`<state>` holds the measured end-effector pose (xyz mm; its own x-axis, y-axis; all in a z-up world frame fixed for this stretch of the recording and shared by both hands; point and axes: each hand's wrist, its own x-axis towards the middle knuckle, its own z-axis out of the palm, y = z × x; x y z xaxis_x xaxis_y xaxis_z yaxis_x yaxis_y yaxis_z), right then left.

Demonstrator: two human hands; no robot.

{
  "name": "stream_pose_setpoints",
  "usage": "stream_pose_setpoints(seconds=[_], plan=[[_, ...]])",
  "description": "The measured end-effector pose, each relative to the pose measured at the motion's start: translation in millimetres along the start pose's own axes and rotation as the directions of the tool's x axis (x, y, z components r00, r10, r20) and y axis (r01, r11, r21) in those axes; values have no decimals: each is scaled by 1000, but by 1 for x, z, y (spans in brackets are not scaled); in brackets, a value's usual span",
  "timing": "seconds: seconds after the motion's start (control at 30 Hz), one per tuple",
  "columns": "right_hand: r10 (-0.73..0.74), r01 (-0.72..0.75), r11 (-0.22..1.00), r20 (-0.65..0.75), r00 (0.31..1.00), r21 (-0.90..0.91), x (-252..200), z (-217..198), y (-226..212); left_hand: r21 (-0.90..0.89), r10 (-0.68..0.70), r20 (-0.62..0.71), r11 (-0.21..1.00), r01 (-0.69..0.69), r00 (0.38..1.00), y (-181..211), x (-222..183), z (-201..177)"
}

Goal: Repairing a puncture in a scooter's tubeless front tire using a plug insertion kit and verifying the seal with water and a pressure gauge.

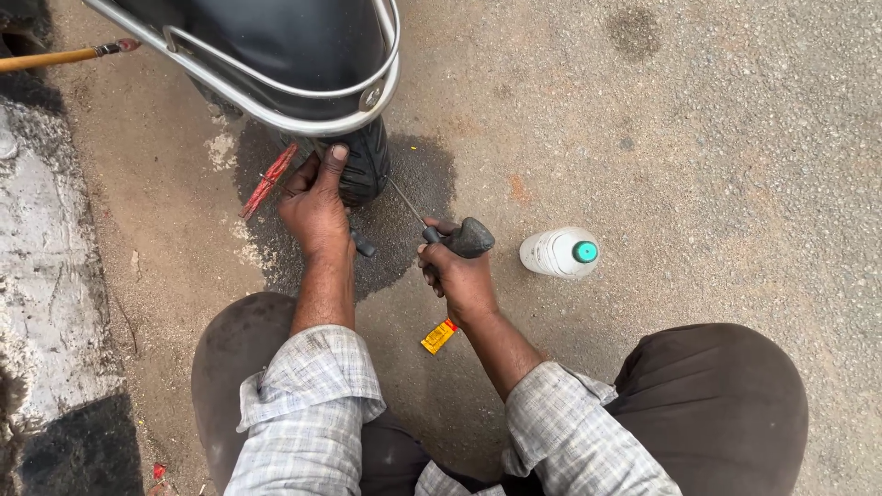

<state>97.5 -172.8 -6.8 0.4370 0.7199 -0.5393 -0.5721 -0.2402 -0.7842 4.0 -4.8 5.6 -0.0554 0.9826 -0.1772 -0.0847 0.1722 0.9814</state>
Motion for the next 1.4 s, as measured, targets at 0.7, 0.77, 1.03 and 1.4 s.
stream_pose_setpoints(seconds=[0.7,0.77,1.03,1.4], plan=[[-380,383,821,95,920,-424,24,7,16,-60,43,89,997,-38,995,-2,9,-6],[-451,461,736,148,880,-495,24,3,8,-58,47,85,997,-42,995,-2,9,-4],[-444,464,752,160,882,-468,27,-1,5,-68,4,86,998,2,996,3,5,-4],[-377,293,483,106,920,-825,34,-67,61,37,285,73,957,-288,956,-45,-6,0]])
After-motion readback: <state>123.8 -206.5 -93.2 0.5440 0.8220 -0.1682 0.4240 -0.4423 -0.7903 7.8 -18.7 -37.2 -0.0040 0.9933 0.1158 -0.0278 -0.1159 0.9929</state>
